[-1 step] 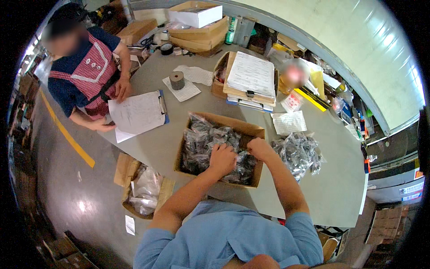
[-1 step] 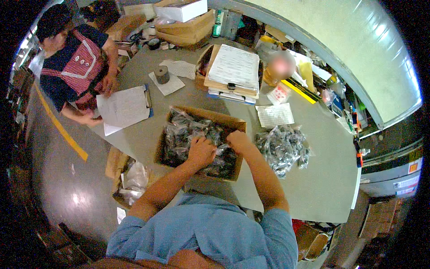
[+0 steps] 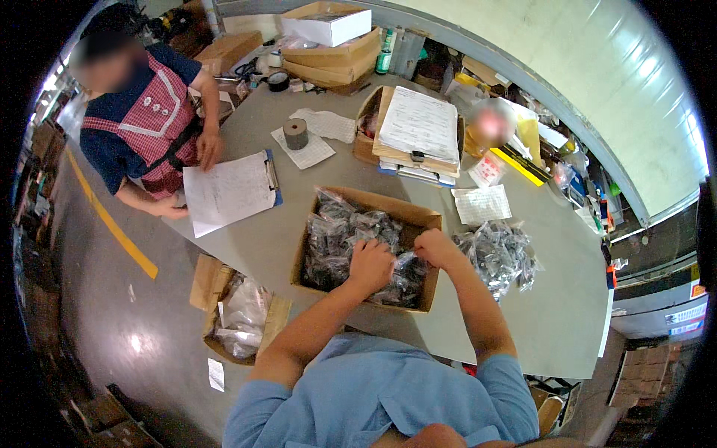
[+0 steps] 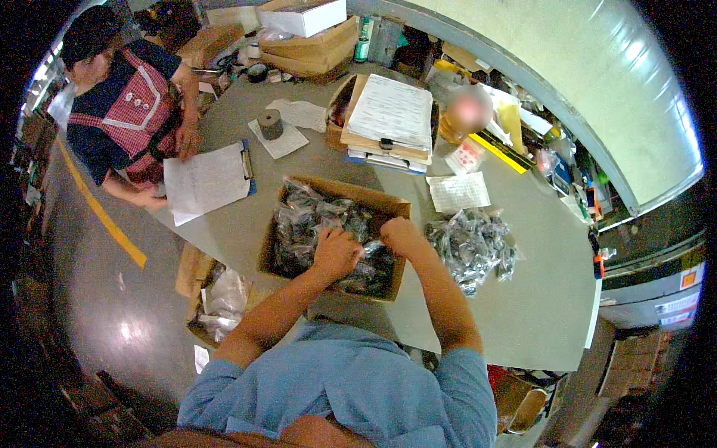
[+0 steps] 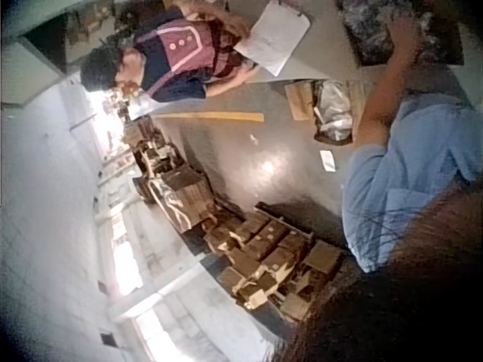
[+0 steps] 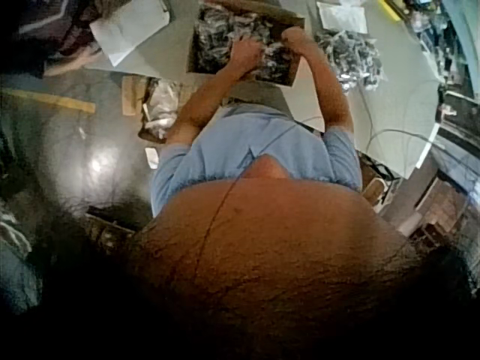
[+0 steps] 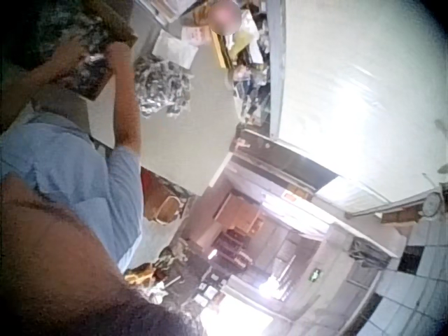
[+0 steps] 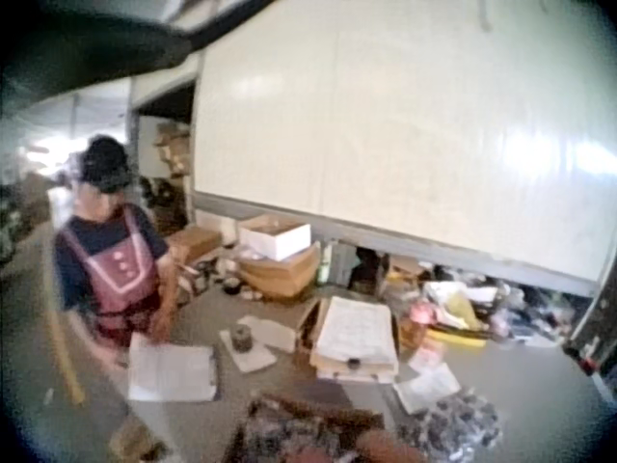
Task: The person takes small plastic bags containing metal parts out of a box and places them onto a table, while another person handles a clipboard and documents.
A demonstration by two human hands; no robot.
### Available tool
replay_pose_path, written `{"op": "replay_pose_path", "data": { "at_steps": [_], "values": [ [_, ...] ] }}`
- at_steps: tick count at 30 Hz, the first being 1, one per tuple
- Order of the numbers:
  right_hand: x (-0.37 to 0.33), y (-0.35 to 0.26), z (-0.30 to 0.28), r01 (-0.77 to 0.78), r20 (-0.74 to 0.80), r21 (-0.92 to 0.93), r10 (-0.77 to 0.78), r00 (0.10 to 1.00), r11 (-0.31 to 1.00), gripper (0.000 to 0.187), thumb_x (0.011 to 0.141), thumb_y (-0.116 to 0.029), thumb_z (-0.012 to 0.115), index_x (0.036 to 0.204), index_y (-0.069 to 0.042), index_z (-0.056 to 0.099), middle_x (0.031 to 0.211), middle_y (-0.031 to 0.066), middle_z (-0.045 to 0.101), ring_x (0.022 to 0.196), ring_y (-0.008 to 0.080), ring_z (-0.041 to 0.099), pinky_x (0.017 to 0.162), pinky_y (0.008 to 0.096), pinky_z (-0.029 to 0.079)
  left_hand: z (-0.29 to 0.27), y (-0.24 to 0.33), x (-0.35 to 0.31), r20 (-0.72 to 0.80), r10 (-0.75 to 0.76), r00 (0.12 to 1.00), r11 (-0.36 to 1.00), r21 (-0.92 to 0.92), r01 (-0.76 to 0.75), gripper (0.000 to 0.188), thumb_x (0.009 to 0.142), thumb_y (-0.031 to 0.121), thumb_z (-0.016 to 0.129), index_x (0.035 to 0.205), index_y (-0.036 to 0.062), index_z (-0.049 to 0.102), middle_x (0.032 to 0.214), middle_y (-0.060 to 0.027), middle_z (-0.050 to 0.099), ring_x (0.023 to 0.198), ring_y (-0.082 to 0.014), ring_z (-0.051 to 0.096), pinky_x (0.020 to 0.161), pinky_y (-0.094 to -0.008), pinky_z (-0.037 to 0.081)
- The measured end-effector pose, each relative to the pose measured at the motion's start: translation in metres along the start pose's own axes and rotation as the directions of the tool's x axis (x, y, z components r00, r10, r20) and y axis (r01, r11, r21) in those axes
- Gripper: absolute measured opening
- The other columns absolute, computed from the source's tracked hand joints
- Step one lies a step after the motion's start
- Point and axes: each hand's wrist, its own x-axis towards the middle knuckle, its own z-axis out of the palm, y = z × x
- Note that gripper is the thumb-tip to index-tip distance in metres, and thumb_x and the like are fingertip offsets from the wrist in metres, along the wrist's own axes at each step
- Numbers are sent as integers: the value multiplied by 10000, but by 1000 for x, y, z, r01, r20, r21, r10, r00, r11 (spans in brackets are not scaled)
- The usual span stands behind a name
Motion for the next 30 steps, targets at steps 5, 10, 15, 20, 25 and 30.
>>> {"op": "replay_pose_path", "data": {
  "at_steps": [5, 10, 15, 20, 25, 30],
  "values": [
    [-40, -12, -51, 83, -233, 454, 28, 972, 887, 151, 785, -154, 640, 800, -3, 635, 731, 137, 611, 679, 268, 587, 615, 365, 459, 10, -9, -8, -193, -61, 979, 964, -266, 8, 102, 763, 181, 620, 803, 118, 691, 808, -46, 587, 890, -242, 523, 843, -415, 351],
    [-65, -22, -69, -46, -183, 718, 252, 950, 694, 149, 828, -131, 632, 832, 13, 591, 653, 74, 531, 623, 146, 495, 575, 300, 409, 5, -23, -13, -238, -41, 970, 891, -448, -72, 132, 806, 222, 631, 869, 117, 680, 754, -83, 550, 815, -296, 513, 790, -437, 370],
    [-87, -8, -75, -68, -297, 697, 374, 879, 714, 137, 842, -117, 612, 847, 16, 585, 644, 68, 527, 624, 119, 480, 567, 287, 411, -23, -21, -14, -274, -84, 958, 822, -562, -88, 157, 819, 199, 625, 886, 62, 662, 711, -103, 521, 743, -307, 499, 693, -406, 408],
    [-127, 28, -96, -364, -622, 448, 577, 529, 817, 110, 830, -101, 601, 883, -4, 607, 739, 130, 611, 644, 263, 591, 590, 366, 459, -39, -32, -24, -276, -154, 949, 740, -668, -74, 160, 857, 186, 600, 899, 36, 639, 748, -107, 557, 743, -268, 527, 664, -363, 431],
    [-90, -17, -84, -444, -538, 420, 611, 581, 792, 191, 803, -163, 629, 951, -43, 629, 942, 170, 640, 854, 325, 626, 728, 409, 493, -31, -46, -32, -273, -264, 925, 625, -779, -52, 160, 906, 183, 568, 924, 26, 595, 758, -67, 564, 689, -189, 508, 629, -315, 421],
    [-56, -66, 14, -49, -47, 287, 65, 997, 957, 250, 781, -234, 651, 969, -71, 637, 1030, 133, 601, 968, 304, 578, 802, 409, 484, -41, -51, -34, -7, -377, 926, 397, -905, 155, 176, 921, 190, 557, 929, 15, 575, 777, -2, 521, 663, -71, 431, 590, -231, 388]
  ]
}}
